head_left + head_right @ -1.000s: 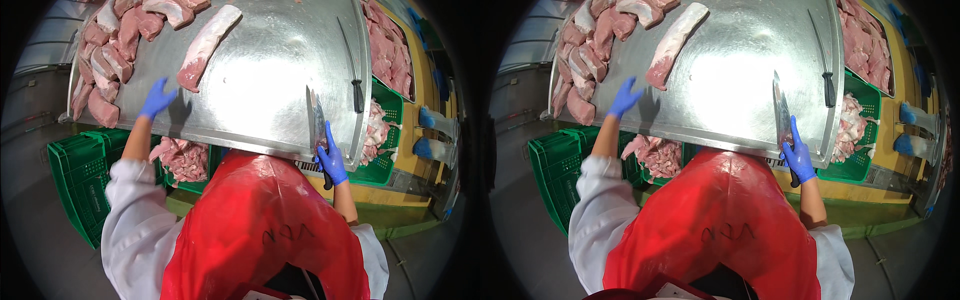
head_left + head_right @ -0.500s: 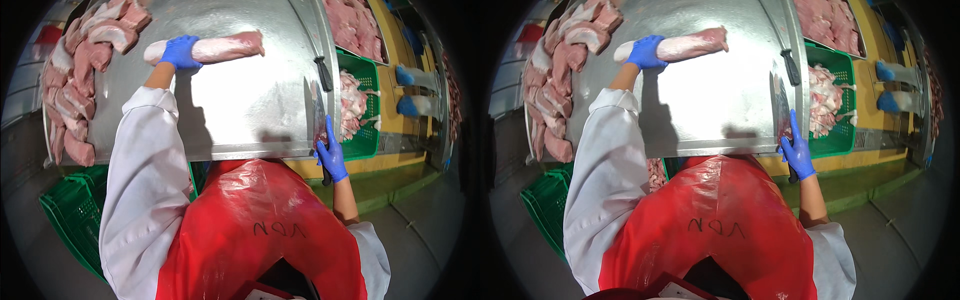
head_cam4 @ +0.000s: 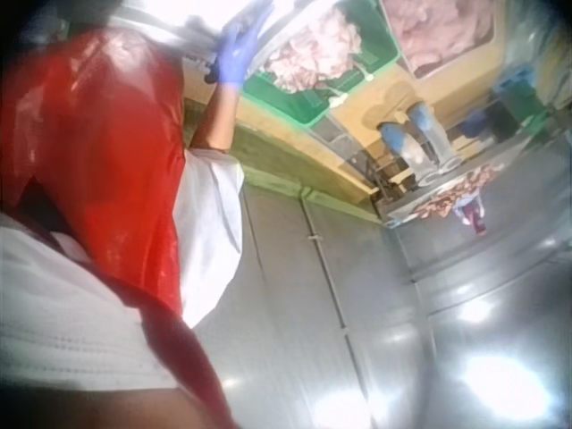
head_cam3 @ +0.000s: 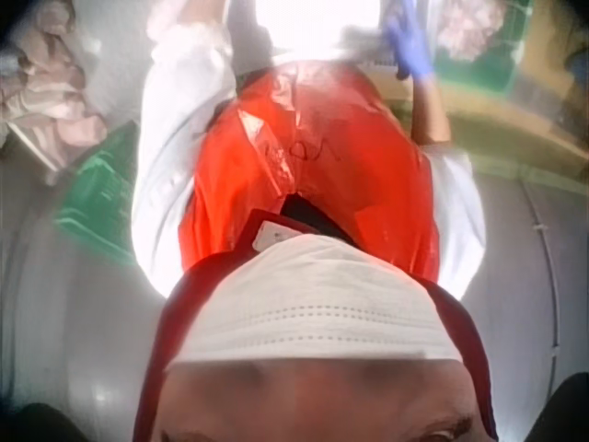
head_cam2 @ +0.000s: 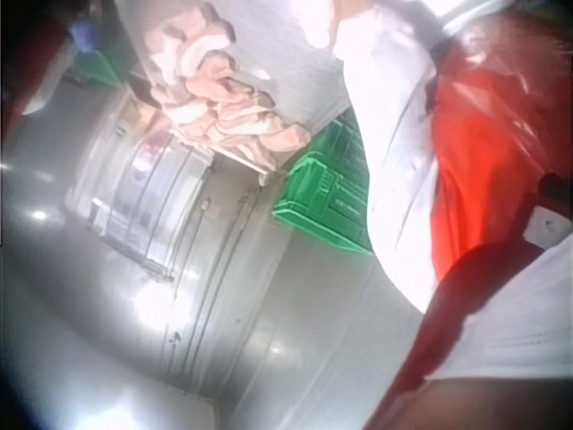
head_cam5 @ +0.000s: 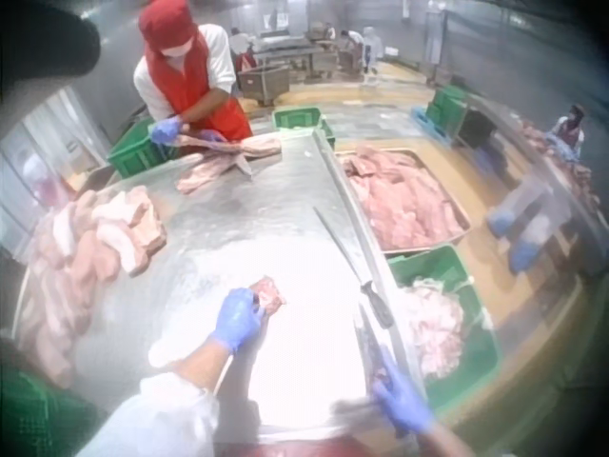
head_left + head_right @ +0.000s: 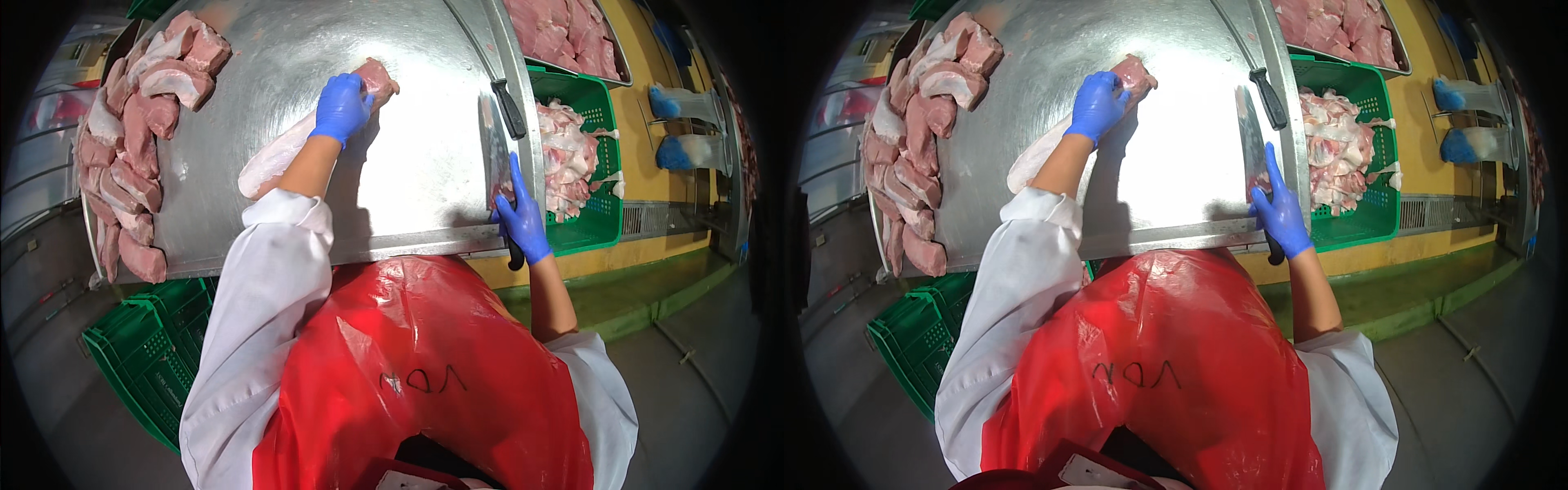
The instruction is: The person uses a knife to trim fat and cut large pieces of raw meat into smaller portions on a stainless steel table. Trimmed fat is placed into a green crate, and cut meat pieces are stacked on the table.
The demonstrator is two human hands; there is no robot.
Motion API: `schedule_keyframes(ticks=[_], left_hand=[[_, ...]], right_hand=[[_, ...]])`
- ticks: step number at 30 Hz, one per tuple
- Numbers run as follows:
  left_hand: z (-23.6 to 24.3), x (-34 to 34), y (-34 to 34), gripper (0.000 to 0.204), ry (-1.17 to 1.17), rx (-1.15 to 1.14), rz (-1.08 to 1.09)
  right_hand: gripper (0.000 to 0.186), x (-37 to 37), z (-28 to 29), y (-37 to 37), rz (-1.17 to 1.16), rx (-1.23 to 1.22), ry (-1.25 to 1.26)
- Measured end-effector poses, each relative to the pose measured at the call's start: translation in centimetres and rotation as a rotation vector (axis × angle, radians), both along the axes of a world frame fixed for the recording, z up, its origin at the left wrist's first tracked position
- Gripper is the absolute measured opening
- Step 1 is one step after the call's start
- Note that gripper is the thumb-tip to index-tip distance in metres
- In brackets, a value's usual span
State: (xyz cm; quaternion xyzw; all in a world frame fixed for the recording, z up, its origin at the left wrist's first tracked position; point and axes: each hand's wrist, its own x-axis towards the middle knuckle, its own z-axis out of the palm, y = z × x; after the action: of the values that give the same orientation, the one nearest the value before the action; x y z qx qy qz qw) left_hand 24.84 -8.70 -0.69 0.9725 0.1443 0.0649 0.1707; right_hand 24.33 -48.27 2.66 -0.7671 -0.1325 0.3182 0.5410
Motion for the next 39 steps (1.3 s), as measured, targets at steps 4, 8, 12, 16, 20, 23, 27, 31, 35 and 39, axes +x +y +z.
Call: schedule_keyframes(ticks=[4,8,12,16,20,23,27,31,35,39], left_hand=[[-1.9,1.4,0.3,0.017,0.018,0.01,-0.003],[-2.3,0.8,1.1,0.015,0.003,-0.017,0.019],[-1.7,0.1,0.6,0.013,-0.061,-0.073,0.067],[-0.8,0.2,-0.3,0.015,-0.036,-0.147,0.105],[-1.3,-0.6,-0.3,0.014,-0.099,-0.222,0.138],[-1.9,-0.6,0.6,0.013,-0.187,-0.253,0.157],[-1.9,-0.8,1.3,0.012,-0.288,-0.278,0.073],[0.0,-0.1,2.3,0.013,-0.066,-0.276,0.168],[-1.8,-1.3,4.5,0.015,-0.246,-0.295,0.165],[0.2,-0.8,3.9,0.016,-0.194,-0.34,0.057]], right_hand=[[0.08,1.9,-0.5,3.5,-0.008,0.026,0.016],[0.081,4.1,-2.3,9.5,0.072,0.074,0.011],[0.074,7.2,-3.0,18.6,0.276,-0.094,-0.518],[0.068,8.3,-1.6,23.2,0.479,-0.386,-0.478],[0.063,6.3,-2.8,16.0,0.591,-0.348,-0.466],[0.075,4.8,-1.0,12.1,0.546,-0.192,0.057],[0.063,7.0,-0.1,21.2,0.487,-0.183,0.086],[0.061,7.7,-0.6,22.8,0.491,-0.188,0.172],[0.083,5.0,-2.5,16.8,0.577,-0.034,0.2],[0.074,7.2,-2.2,23.5,0.528,-0.01,0.227]])
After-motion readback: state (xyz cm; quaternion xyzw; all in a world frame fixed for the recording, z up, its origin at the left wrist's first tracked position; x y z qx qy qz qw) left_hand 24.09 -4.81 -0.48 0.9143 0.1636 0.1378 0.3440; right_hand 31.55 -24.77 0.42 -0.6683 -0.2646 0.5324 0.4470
